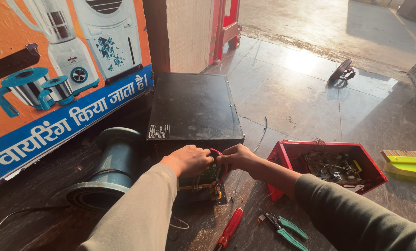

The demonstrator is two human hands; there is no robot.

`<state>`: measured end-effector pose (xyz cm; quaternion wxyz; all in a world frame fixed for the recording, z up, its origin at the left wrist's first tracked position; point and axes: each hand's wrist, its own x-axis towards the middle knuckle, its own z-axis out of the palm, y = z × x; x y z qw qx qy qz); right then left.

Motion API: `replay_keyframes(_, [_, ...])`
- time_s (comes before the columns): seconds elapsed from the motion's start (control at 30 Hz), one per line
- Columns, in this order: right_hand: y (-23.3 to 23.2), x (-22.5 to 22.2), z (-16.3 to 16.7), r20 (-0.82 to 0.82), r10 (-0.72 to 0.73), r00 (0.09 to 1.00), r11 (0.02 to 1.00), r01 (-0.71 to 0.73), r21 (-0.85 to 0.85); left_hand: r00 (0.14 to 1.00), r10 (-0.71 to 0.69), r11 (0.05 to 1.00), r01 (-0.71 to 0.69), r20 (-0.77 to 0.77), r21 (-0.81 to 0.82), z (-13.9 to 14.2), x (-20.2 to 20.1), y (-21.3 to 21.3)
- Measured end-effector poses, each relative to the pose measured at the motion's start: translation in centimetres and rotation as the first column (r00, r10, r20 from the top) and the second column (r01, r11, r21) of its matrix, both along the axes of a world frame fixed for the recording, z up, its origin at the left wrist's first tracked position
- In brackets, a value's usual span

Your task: The person is repairing an electronic device by stripping wires with pliers and connecting them to a transformer and circuit board. They then place the components into a red metal box.

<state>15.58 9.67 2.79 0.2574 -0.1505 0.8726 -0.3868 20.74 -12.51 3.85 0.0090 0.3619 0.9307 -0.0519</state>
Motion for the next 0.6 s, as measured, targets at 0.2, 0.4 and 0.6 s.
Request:
replay_keyframes(0.2, [0.4,-0.2,-0.3,0.069,0.110,0.992,0.990,-0.116,0.079,0.996,0.073,0.994,-0.077,0.051,0.077,0.2,-0.5,0.3])
replay_keyframes(0.4, [2.8,-1.3,0.9,-0.133,0.037,0.990,0.959,0.002,0.282,0.980,0.180,0.967,-0.192,0.085,0.169,0.3,0.0,-1.2])
replay_keyframes(0.6, [2.4,-0.4,2.3,-0.290,0.007,0.957,0.891,0.126,0.437,0.991,0.118,0.964,-0.130,0.062,0.234,0.6,0.7,-0.8])
